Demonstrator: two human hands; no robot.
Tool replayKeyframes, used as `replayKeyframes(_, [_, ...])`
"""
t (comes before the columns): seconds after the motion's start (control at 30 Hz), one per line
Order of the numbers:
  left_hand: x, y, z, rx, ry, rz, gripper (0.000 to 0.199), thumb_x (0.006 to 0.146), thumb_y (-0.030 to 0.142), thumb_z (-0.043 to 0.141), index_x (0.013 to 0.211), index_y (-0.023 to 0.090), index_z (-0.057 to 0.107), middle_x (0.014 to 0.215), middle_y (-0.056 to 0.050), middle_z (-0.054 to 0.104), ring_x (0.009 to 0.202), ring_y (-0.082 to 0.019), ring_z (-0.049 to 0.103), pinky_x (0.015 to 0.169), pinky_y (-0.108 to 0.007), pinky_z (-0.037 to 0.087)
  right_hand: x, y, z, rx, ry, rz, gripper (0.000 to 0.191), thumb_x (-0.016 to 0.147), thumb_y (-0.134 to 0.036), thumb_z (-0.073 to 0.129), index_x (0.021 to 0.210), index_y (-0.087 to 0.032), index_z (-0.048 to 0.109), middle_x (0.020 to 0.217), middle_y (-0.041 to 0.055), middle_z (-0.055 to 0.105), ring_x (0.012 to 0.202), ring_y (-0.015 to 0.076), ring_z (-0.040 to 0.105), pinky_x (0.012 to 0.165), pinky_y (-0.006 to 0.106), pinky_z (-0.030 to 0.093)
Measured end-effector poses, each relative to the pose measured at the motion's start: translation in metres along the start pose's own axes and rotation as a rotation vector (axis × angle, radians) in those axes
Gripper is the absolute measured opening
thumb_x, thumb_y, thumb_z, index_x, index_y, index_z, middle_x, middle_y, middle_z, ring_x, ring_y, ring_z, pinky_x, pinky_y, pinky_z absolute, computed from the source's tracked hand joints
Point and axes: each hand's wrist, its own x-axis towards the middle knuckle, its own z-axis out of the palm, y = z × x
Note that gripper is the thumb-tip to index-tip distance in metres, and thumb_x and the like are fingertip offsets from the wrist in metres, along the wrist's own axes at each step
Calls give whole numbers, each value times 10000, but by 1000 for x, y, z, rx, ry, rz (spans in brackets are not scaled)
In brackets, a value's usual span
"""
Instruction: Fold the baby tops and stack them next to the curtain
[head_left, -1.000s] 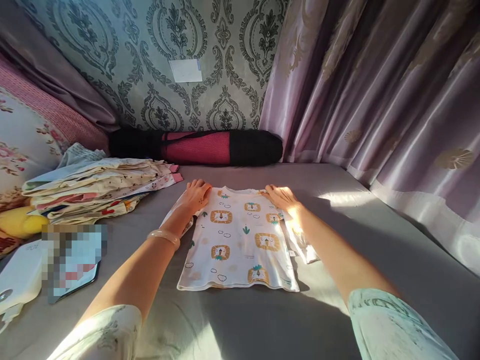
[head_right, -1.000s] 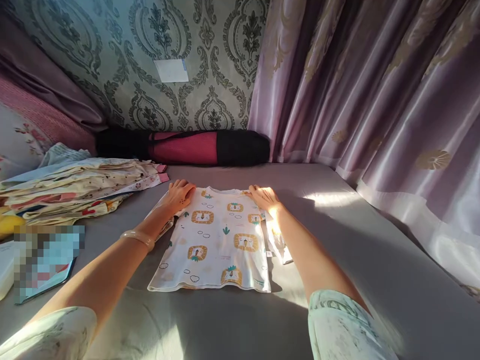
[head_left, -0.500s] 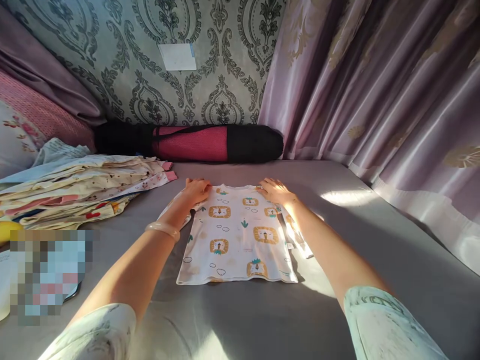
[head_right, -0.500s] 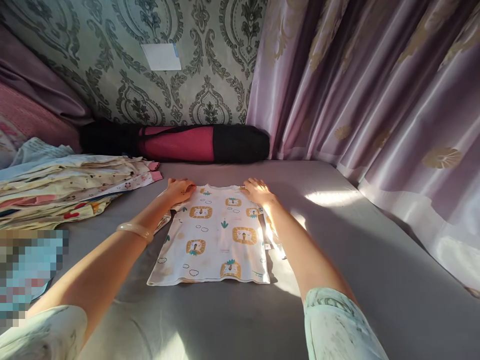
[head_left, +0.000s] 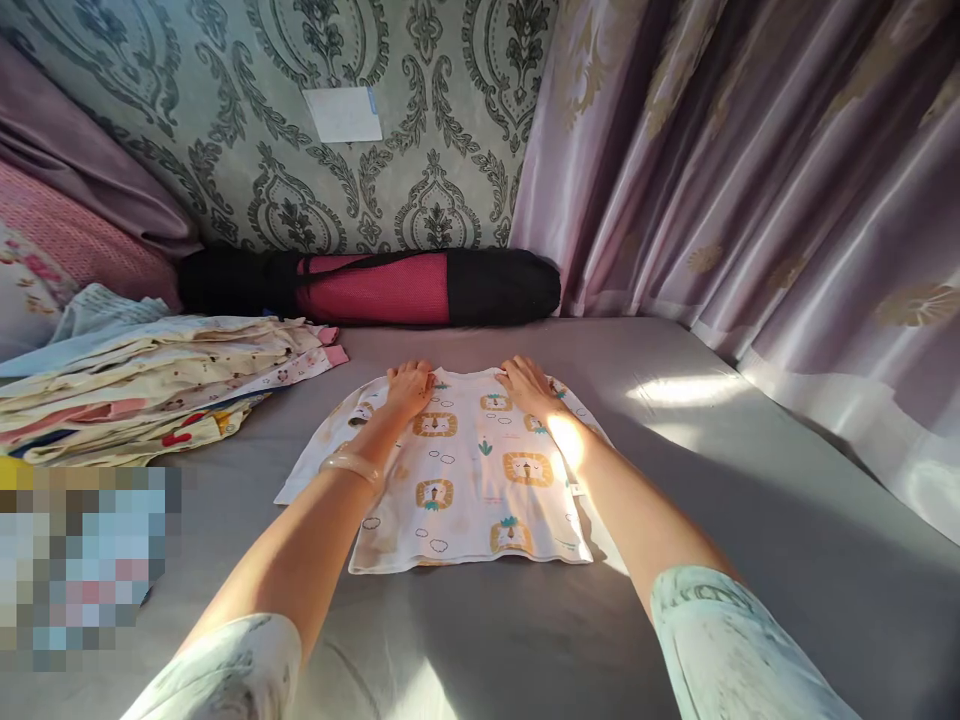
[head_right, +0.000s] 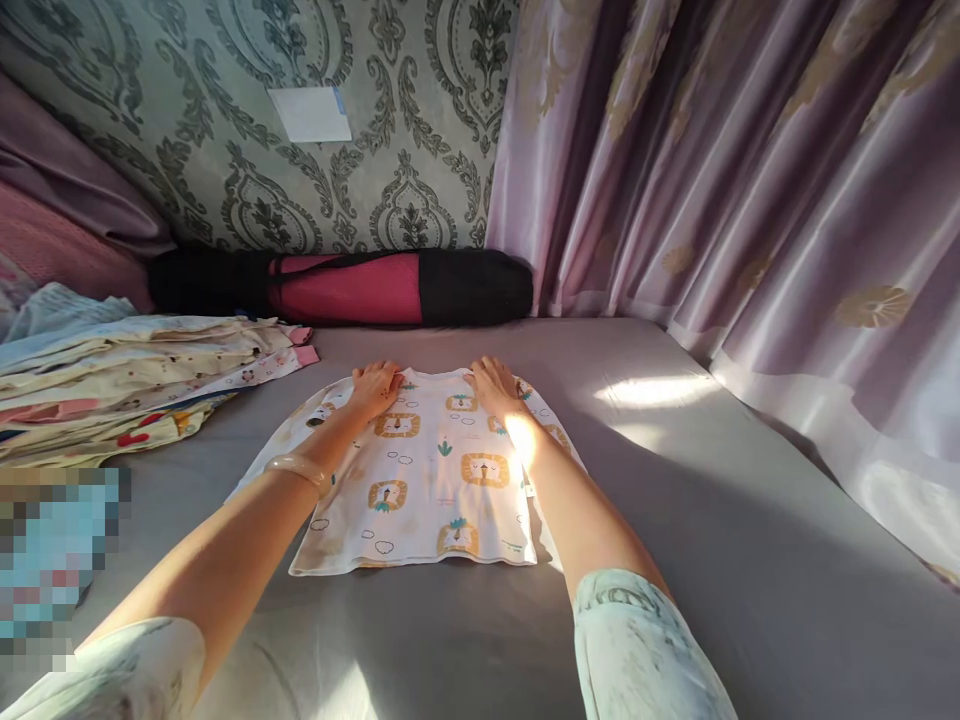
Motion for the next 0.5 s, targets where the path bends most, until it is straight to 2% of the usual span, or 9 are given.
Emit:
replayKeyframes(0.13, [-4,4,-7,60,8,-17,332,951,282,410,1196,164,599,1232,-190,608,1158,-335,529,925,-447,368,-3,13,-14,198,49,-1,336,1008,-344,395,1221,-224,626,1294,104,616,1216,251,525,1016,373,391])
replayKeyframes(0.23, [-8,14,-15,58,53,18,384,937,273,432,1270,141,568,1272,-207,573,1178,-350,505,951,-464,360,-18,40,-29,345,149,184,306,970,-258,393,1051,-181,677,1147,115,683,1054,227,615,908,331,463])
replayKeyframes(0.33, [-13,35,-20,-5,55,98,387,945,244,399,1273,154,584,1270,-187,585,1185,-343,505,957,-468,366,-54,71,-43,413,116,426,236,909,-253,453,777,-185,636,796,83,691,728,196,638,671,308,498])
replayKeyframes(0.4, [-16,54,-20,-61,25,187,366,943,222,393,1228,176,617,1252,-158,610,1177,-327,520,955,-462,377,-88,86,-49,463,35,503,220,878,-271,501,688,-197,584,639,28,633,557,153,584,555,269,464])
replayKeyframes(0.5, [-19,85,-14,-144,-35,330,336,941,194,391,1148,186,655,1218,-123,650,1153,-297,554,969,-452,395,-138,91,-57,442,-55,546,288,855,-348,559,602,-211,544,498,-20,542,462,127,519,473,231,395])
